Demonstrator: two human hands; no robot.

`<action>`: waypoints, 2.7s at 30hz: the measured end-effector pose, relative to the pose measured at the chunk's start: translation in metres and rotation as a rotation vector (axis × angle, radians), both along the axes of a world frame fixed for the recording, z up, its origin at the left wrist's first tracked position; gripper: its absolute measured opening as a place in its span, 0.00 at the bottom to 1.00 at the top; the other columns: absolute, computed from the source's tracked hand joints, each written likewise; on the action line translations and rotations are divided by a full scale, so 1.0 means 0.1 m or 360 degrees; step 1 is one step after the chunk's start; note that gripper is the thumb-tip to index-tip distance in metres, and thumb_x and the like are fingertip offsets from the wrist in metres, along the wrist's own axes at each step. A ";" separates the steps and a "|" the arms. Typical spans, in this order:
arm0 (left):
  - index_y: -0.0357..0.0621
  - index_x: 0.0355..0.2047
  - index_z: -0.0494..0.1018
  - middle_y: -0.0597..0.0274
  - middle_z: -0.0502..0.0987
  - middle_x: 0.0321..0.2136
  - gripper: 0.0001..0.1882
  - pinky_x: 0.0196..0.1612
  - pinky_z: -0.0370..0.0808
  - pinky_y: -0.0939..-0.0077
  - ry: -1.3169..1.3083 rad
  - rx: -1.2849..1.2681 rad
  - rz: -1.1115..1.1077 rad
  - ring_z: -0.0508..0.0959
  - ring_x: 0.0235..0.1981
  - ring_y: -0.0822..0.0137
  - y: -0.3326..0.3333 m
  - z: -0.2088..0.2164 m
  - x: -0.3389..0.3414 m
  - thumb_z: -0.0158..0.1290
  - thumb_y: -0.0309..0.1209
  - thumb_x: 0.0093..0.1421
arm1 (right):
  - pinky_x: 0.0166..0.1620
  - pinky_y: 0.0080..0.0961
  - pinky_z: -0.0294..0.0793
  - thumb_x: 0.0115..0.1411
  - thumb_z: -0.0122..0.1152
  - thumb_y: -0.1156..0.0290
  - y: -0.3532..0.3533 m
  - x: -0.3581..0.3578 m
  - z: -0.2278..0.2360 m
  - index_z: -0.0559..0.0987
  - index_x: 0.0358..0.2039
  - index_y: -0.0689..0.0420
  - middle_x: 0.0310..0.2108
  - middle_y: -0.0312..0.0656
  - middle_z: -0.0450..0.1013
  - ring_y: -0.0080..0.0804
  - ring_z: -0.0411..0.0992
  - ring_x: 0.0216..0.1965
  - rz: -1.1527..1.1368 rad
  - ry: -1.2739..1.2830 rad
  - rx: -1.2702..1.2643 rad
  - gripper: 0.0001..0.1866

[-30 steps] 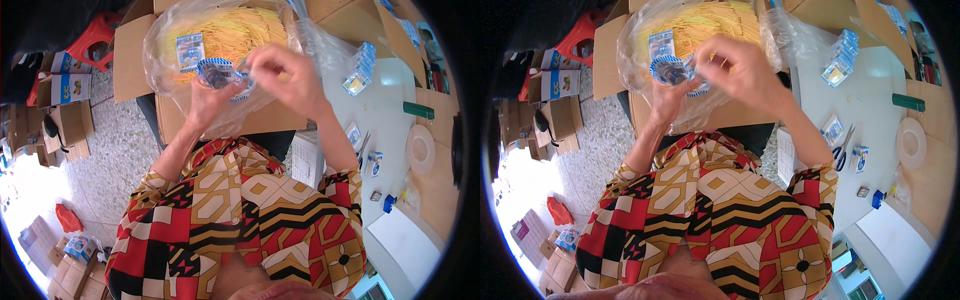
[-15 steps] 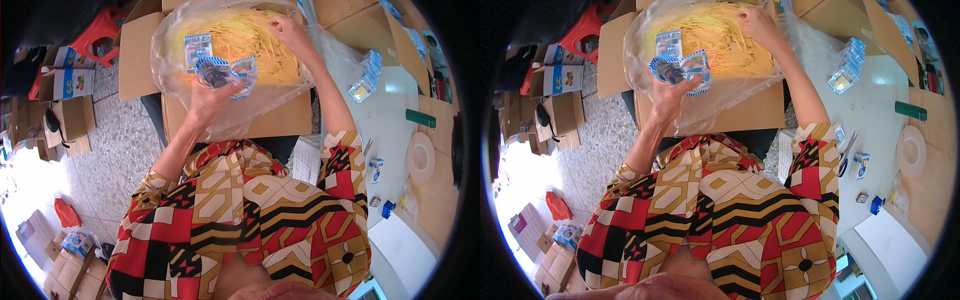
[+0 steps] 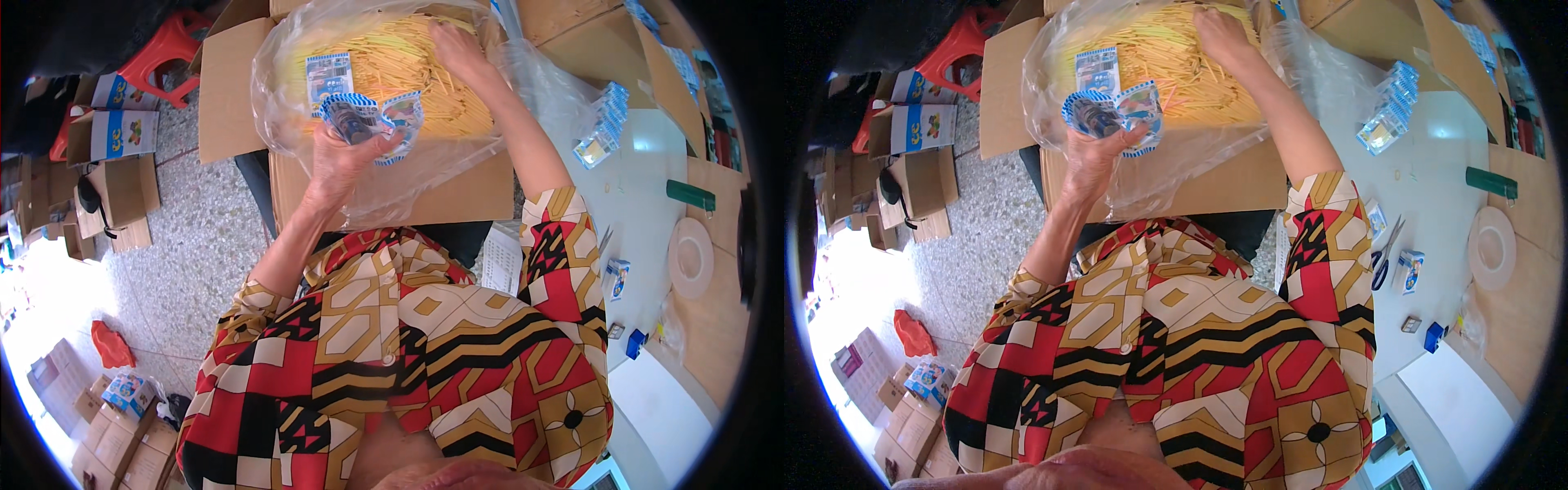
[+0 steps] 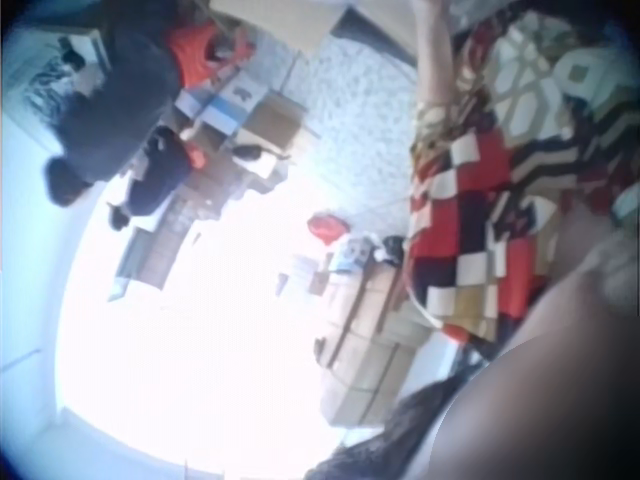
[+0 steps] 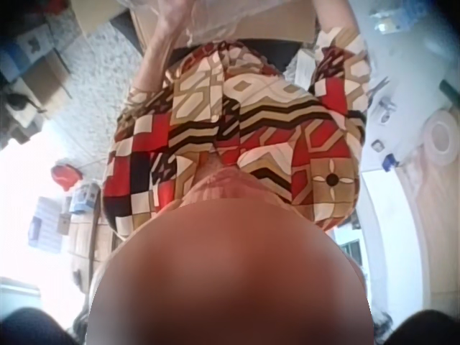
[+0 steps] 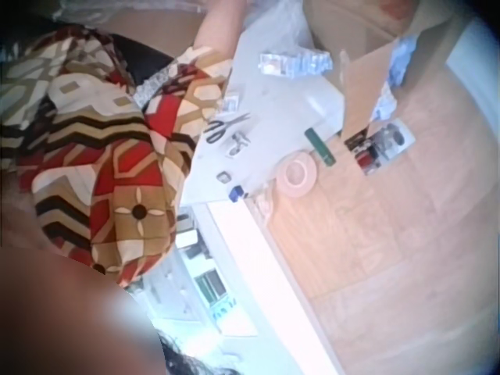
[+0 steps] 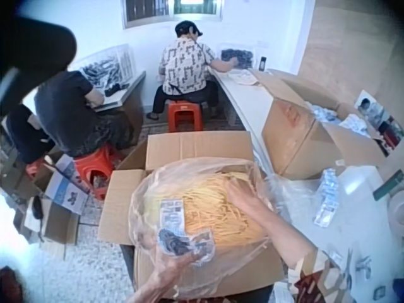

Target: Placing thin yellow sticks into small blue packets and organizing them.

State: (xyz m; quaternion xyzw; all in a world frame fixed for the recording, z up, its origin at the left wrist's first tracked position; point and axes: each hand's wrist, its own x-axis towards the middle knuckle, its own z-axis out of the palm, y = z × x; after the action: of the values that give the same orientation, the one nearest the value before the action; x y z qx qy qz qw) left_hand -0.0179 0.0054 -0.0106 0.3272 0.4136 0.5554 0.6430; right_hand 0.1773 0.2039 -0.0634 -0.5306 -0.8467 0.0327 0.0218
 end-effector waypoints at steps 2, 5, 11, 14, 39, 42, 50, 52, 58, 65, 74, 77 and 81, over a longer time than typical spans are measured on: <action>0.42 0.43 0.69 0.64 0.75 0.37 0.24 0.40 0.74 0.75 0.0031 -0.0003 -0.0038 0.76 0.38 0.70 0.00 -0.01 -0.01 0.61 0.17 0.45 | 0.37 0.45 0.72 0.48 0.47 0.83 0.03 -0.03 -0.01 0.67 0.36 0.68 0.32 0.63 0.71 0.57 0.71 0.37 -0.0006 -0.0006 -0.0004 0.13; 0.42 0.43 0.69 0.64 0.75 0.37 0.24 0.41 0.74 0.75 -0.0008 -0.0009 -0.0034 0.76 0.39 0.70 -0.01 0.00 0.00 0.61 0.17 0.45 | 0.37 0.45 0.72 0.48 0.46 0.84 0.04 -0.09 -0.04 0.67 0.37 0.70 0.31 0.63 0.71 0.57 0.72 0.37 -0.0038 -0.0027 -0.0015 0.13; 0.43 0.43 0.69 0.65 0.75 0.37 0.24 0.41 0.74 0.74 0.0000 -0.0005 -0.0030 0.76 0.39 0.70 -0.02 0.00 0.00 0.61 0.17 0.45 | 0.40 0.45 0.72 0.51 0.43 0.80 0.08 -0.06 -0.16 0.66 0.43 0.67 0.35 0.60 0.72 0.55 0.72 0.39 -0.0091 -0.0034 -0.0004 0.17; 0.42 0.42 0.69 0.65 0.75 0.37 0.23 0.41 0.74 0.74 0.0022 -0.0008 -0.0033 0.76 0.39 0.70 -0.03 0.00 -0.01 0.61 0.18 0.44 | 0.42 0.42 0.71 0.51 0.45 0.77 0.05 0.01 -0.19 0.68 0.45 0.64 0.36 0.57 0.73 0.53 0.72 0.38 -0.0123 0.0176 0.0114 0.19; 0.39 0.34 0.74 0.65 0.78 0.30 0.13 0.36 0.74 0.81 0.0043 0.0129 -0.0090 0.76 0.30 0.77 0.03 0.09 0.11 0.60 0.20 0.47 | 0.28 0.14 0.63 0.54 0.58 0.71 -1.01 0.58 0.69 0.74 0.30 0.58 0.25 0.31 0.69 0.15 0.63 0.25 -0.0036 0.1332 -0.1238 0.05; 0.39 0.35 0.74 0.65 0.78 0.30 0.13 0.36 0.74 0.82 0.0070 0.0132 -0.0069 0.76 0.30 0.78 0.03 0.08 0.11 0.60 0.20 0.47 | 0.31 0.14 0.64 0.56 0.56 0.73 -1.13 0.44 1.12 0.73 0.32 0.58 0.30 0.34 0.71 0.15 0.63 0.27 0.0128 0.1882 -0.1066 0.04; 0.39 0.32 0.76 0.68 0.78 0.28 0.10 0.33 0.73 0.84 0.0238 0.0142 -0.0088 0.75 0.28 0.80 0.07 -0.02 0.17 0.60 0.21 0.47 | 0.34 0.13 0.66 0.58 0.54 0.77 -1.44 0.12 1.53 0.73 0.35 0.59 0.33 0.35 0.72 0.15 0.66 0.31 0.0186 0.1844 -0.1011 0.04; 0.40 0.31 0.76 0.69 0.77 0.26 0.08 0.31 0.72 0.85 0.0339 0.0154 -0.0091 0.73 0.26 0.81 0.06 -0.03 0.17 0.60 0.22 0.48 | 0.34 0.12 0.66 0.58 0.54 0.76 -1.46 0.09 1.48 0.73 0.36 0.59 0.33 0.33 0.71 0.14 0.66 0.32 0.0257 0.1699 -0.0879 0.05; 0.40 0.31 0.76 0.70 0.77 0.26 0.08 0.31 0.71 0.84 0.0320 0.0180 -0.0073 0.73 0.26 0.81 0.08 -0.02 0.18 0.60 0.23 0.48 | 0.34 0.11 0.66 0.56 0.57 0.76 -1.48 0.02 1.53 0.74 0.34 0.58 0.32 0.29 0.70 0.11 0.65 0.30 0.0180 0.1421 -0.0868 0.05; 0.39 0.37 0.72 0.65 0.77 0.32 0.16 0.37 0.74 0.80 0.0163 0.0112 -0.0171 0.76 0.32 0.76 0.09 -0.02 0.15 0.61 0.21 0.47 | 0.32 0.10 0.64 0.55 0.58 0.77 -1.48 0.00 1.60 0.75 0.39 0.59 0.31 0.29 0.69 0.11 0.63 0.30 0.0287 0.1379 -0.0739 0.10; 0.39 0.37 0.74 0.66 0.78 0.32 0.15 0.39 0.74 0.80 0.0066 0.0177 -0.0194 0.76 0.31 0.77 0.14 0.17 0.14 0.61 0.21 0.47 | 0.35 0.10 0.65 0.59 0.52 0.75 -1.41 0.23 1.56 0.74 0.46 0.59 0.38 0.33 0.70 0.12 0.64 0.32 0.0171 0.1892 -0.0806 0.14; 0.40 0.36 0.74 0.67 0.78 0.31 0.14 0.37 0.73 0.81 0.0051 0.0148 -0.0259 0.76 0.30 0.78 0.15 0.19 0.14 0.61 0.21 0.47 | 0.40 0.11 0.67 0.59 0.51 0.78 -1.44 0.27 1.23 0.74 0.46 0.59 0.36 0.33 0.71 0.15 0.67 0.36 0.0234 0.1990 -0.0880 0.13; 0.40 0.33 0.75 0.69 0.78 0.28 0.11 0.34 0.72 0.83 0.0241 0.0155 -0.0373 0.75 0.29 0.80 0.15 0.20 0.16 0.61 0.22 0.47 | 0.44 0.16 0.68 0.59 0.49 0.81 -1.49 0.29 1.05 0.72 0.43 0.60 0.35 0.34 0.72 0.18 0.69 0.39 0.0278 0.1849 -0.0940 0.12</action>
State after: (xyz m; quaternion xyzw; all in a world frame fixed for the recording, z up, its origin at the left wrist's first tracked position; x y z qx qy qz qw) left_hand -0.0018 0.0206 0.0096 0.4450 0.3926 0.4697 0.6536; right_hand 0.2059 0.0548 0.0420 -0.3395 -0.6925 0.5465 0.3263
